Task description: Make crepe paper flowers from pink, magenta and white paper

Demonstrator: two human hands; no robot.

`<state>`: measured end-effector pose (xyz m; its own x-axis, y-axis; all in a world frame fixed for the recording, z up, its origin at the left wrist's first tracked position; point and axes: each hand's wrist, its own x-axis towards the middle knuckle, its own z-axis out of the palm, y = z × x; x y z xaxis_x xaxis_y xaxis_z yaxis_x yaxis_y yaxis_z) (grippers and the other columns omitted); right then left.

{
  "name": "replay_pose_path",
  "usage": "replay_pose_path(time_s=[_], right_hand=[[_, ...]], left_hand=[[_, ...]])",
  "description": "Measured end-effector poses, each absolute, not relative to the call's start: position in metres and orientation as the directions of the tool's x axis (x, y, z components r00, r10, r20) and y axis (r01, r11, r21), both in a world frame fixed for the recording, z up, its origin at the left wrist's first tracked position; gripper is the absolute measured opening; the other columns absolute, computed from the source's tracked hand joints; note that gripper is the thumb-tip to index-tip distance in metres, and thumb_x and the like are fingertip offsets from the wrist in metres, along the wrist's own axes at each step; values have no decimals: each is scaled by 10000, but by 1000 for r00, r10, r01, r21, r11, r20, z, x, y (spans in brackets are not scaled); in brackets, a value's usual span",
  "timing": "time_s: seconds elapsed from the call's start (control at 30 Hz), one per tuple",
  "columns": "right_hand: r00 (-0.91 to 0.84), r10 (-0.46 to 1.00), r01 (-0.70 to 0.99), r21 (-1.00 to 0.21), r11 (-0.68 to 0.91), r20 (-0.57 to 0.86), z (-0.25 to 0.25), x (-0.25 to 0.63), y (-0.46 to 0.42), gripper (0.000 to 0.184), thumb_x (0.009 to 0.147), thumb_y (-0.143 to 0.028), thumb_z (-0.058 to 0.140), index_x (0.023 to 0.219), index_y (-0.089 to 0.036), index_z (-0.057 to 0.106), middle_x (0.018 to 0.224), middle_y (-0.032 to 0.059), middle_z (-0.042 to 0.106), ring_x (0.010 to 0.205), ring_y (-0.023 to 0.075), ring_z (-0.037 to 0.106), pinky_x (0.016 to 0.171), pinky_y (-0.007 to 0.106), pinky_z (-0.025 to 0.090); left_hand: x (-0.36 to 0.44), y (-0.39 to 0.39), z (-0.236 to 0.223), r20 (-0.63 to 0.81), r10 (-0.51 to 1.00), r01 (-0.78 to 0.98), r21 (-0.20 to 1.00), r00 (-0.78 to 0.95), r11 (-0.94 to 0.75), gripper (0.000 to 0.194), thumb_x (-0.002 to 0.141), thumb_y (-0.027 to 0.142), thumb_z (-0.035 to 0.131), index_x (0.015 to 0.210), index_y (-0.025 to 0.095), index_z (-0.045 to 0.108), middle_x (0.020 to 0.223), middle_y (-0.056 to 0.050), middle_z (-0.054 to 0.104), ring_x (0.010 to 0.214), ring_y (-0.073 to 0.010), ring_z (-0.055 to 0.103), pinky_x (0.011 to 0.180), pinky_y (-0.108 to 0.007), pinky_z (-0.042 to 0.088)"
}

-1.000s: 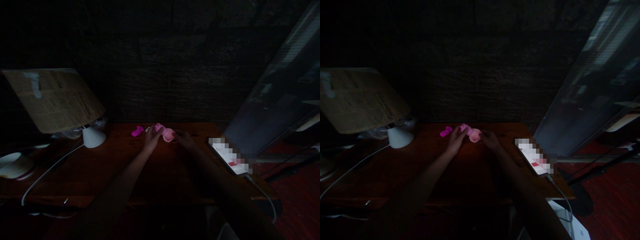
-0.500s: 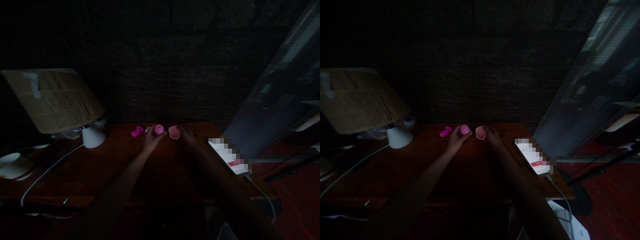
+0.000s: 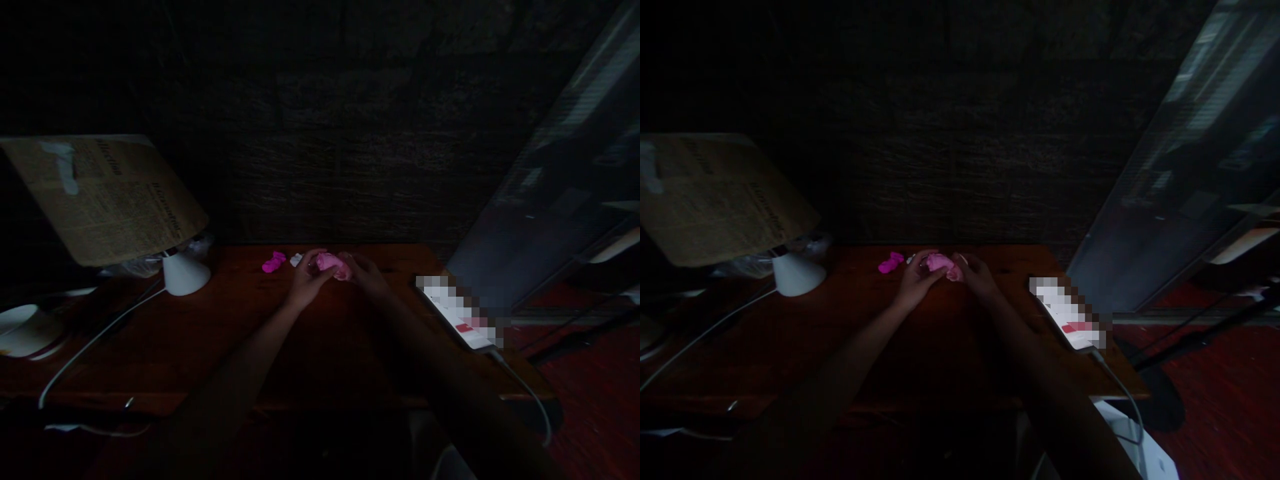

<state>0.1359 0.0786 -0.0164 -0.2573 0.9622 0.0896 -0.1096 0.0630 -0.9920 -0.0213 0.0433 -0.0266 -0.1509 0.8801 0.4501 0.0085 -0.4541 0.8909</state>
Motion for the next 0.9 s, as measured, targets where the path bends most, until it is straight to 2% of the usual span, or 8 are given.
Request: replay_pose_path(time_s=[0.1,0.2,0.3,0.4,0.57,0.7,0.9], right_hand=[[-310,945,-154,-986,63,109,-13,133,73,497,716,-600,719,1014,-202,703,1059,49,723,959,193,671,840,302,546],[-369,927,-193,-981,1,74,-11,131,70,470,793,-602,651,1058,-218,706,1054,48,729,962,192,680,843,314,557],[-361,932,-216,-975,-50,32,-11,130,69,441,845,-584,603,1061,-214,708,1006,53,742,956,204,691,839,333,571],[-315,948,-213,-977,-27,43,-11,130,70,444,844,-586,605,1054,-210,709,1014,56,745,965,213,693,825,325,574],[-242,967,-162,-986,40,78,-9,133,71,552,777,-675,613,974,-169,715,955,77,743,843,191,682,730,275,556],[-223,971,-198,-979,39,84,-9,134,72,628,753,-726,586,1011,-167,706,982,81,732,806,175,665,649,245,523],[-175,980,-213,-975,56,95,-10,131,74,615,739,-723,601,982,-165,695,924,71,713,753,154,637,650,229,502]], left_hand=[[-21,44,-28,473,871,63,881,-135,-469,443,685,314,804,1062,190,606,1112,-90,685,1033,-217,646,923,-360,497],[-22,45,-29,498,856,119,867,-138,-484,412,698,299,795,1053,182,621,1090,-91,687,1010,-214,643,932,-370,490],[-22,43,-29,526,833,198,846,-171,-494,415,709,312,791,1067,171,637,1117,-105,678,1037,-223,634,965,-381,474],[-22,41,-28,528,835,239,840,-154,-487,432,749,349,763,1129,180,646,1195,-119,665,1108,-235,619,1005,-382,458],[-21,38,-25,442,893,142,892,-80,-429,408,848,447,642,1156,180,662,1290,-126,649,1184,-242,610,1019,-369,472],[-19,40,-29,407,912,71,912,-49,-403,444,804,460,691,1147,179,660,1241,-127,681,1121,-248,653,961,-375,522],[-17,41,-29,395,910,19,918,-123,-396,428,787,473,700,1089,173,655,1185,-129,698,1104,-247,663,924,-363,545]])
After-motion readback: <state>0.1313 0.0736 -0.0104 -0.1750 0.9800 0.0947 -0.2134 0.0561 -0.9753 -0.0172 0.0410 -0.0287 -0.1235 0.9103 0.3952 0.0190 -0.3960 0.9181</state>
